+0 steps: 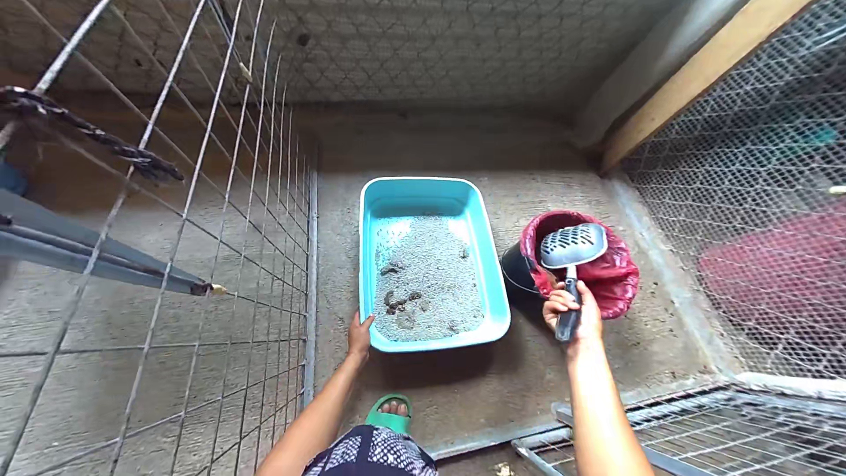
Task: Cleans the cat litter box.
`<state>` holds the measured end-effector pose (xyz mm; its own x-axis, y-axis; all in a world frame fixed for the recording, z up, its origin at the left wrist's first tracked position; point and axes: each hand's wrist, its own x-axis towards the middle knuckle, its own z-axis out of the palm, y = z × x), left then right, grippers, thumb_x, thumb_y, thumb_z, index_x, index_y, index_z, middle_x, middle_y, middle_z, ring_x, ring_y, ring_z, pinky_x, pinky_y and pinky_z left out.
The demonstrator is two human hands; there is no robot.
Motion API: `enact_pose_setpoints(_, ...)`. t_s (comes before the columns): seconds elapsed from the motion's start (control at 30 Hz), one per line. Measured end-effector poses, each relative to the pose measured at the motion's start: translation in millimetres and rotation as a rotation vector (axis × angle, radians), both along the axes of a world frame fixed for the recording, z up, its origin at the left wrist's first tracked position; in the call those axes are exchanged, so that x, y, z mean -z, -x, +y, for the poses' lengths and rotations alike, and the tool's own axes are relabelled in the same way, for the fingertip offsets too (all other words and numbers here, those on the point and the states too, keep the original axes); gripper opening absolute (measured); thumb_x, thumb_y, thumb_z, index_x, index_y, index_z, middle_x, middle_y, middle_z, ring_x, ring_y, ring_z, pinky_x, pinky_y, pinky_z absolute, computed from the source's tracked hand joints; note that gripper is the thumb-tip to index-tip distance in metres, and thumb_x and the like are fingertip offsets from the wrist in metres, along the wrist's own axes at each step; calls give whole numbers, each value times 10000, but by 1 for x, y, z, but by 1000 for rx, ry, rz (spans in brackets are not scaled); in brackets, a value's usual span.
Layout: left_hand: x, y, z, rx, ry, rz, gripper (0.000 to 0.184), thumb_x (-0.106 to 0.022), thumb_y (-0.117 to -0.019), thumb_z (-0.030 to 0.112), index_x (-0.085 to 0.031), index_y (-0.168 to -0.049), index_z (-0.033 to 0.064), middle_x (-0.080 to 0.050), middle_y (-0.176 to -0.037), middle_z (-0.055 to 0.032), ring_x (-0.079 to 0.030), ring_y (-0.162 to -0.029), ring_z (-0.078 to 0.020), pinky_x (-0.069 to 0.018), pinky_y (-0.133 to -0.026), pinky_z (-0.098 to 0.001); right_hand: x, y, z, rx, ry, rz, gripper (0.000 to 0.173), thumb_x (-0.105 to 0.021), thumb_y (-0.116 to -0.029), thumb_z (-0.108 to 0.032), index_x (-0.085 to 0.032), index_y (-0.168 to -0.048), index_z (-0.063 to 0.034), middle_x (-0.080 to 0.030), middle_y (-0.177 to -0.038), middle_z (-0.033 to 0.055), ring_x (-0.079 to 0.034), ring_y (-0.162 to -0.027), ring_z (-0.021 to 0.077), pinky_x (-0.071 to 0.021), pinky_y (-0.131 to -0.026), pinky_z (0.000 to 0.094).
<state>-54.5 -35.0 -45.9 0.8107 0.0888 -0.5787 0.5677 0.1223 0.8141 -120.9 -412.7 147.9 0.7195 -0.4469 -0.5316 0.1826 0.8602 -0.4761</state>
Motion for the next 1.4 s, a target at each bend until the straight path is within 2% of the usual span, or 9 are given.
enact_pose_setpoints(0.2,-20,-52,28,177,-65,-17,495,-561,-1036,43,-424,-1504,-37,-562,-1387,-290,-595,-1224,-352,-467,-1055,-506,-10,3,33,-624,920,629,168,-516,-1079,-148,-587,-1145,-10,-570,-724,27,-538,-548,90,-495,-521,241)
enact_pose_setpoints(0.33,-57,-102,52,269,-144,-134,455,-575,-1014,10,-483,-1456,-53,-581,-1363,-287,-595,-1225,-346,-464,-1059,-515,-12,-12,42,-1267,1550,1060,416,-808,-896,-311,-723,-1190,-29,-710,-1130,246,-660,-1092,419,-483,-954,639)
enact_pose_setpoints(0.5,-131,-125,46,376,-154,-257,499,-551,-1027,11,-434,-1510,-28,-544,-1440,-258,-560,-1298,-314,-431,-1105,-484,-5,-29,52,-1717,1683,1205,427,-798,-868,-357,-731,-1196,-92,-695,-1243,195,-630,-1212,395,-475,-1001,621)
enact_pose_setpoints(0.67,-168,-101,6,510,-205,-472,563,-555,-1007,36,-408,-1550,4,-370,-1629,-167,-375,-1496,-270,-298,-1225,-476,77,-28,38,-1538,1556,852,416,-863,-807,-346,-762,-1097,-66,-722,-1074,218,-667,-1064,411,-491,-929,664)
enact_pose_setpoints(0.93,-183,-81,-13,600,-327,-646,553,-555,-996,104,-441,-1519,-37,-370,-1628,-178,-305,-1536,-290,-215,-1259,-483,94,-58,98,-1022,1396,585,387,-859,-808,-254,-761,-1120,-45,-744,-1034,182,-701,-987,336,-529,-906,583)
enact_pose_setpoints(1.03,-162,-98,6,501,-216,-524,540,-530,-1004,78,-436,-1529,-10,-402,-1611,-166,-409,-1475,-255,-322,-1214,-471,90,-48,106,-888,1404,663,392,-871,-811,-270,-773,-1141,-82,-758,-1055,162,-713,-1014,330,-527,-926,586)
enact_pose_setpoints(1.13,-121,-101,35,301,-73,-357,493,-477,-1030,74,-440,-1516,4,-598,-1389,-197,-633,-1179,-210,-512,-1022,-423,88,-22,107,-703,1413,651,398,-895,-788,-237,-773,-1113,-43,-760,-1015,181,-723,-969,332,-538,-904,586)
enact_pose_setpoints(1.23,-66,-71,54,128,-50,-200,417,-438,-1045,107,-490,-1437,-26,-645,-1237,-206,-658,-1025,-190,-547,-924,-396,85,-5,113,-582,1415,655,368,-874,-803,-208,-762,-1084,0,-746,-933,195,-714,-870,333,-546,-828,578)
enact_pose_setpoints(1.4,-8,-5,30,10,-171,-43,371,-479,-1078,105,-524,-1369,-121,-612,-1263,-329,-624,-1140,-368,-481,-1019,-516,65,10,113,-723,1374,723,364,-861,-834,-254,-755,-1062,8,-733,-913,198,-698,-856,326,-539,-825,566)
